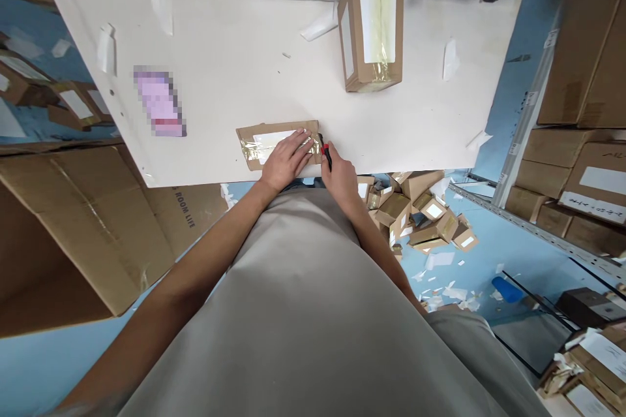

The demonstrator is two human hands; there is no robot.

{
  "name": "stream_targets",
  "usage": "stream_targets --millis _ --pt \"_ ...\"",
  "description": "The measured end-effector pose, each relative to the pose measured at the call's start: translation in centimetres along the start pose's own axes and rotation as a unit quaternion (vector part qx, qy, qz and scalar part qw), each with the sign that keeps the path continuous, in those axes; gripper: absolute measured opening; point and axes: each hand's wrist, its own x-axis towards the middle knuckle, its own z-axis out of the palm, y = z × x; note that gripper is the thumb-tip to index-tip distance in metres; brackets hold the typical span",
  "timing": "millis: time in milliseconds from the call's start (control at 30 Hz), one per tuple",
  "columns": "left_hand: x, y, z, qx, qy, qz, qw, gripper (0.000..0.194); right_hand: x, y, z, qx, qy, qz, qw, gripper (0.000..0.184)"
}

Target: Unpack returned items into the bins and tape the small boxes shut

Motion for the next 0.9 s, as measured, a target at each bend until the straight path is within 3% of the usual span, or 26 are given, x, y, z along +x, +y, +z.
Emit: stream_targets --millis 433,733,833,900 --pt "0.0 0.2 0.5 0.013 0.007 -0.027 1.000 0.067 -2.9 -0.4 -0.9 -0.012 -0.060 0.018 0.998 0.056" --pt "0.4 0.8 0.6 0.011 0.008 -0.025 1.000 0.063 -3.7 0.1 -1.9 -0.003 -0.057 0.012 0.998 0.054" --pt "0.0 1.5 -0.6 0.012 0.013 -0.036 0.999 0.058 -4.4 -0.2 -2.9 -0.012 -0.047 0.004 0.999 0.056" --pt "-0.7 1.2 -2.8 0.023 0.046 -0.059 0.997 0.055 -4.5 -0.7 -3.5 -0.030 -0.052 0.002 0.998 0.059"
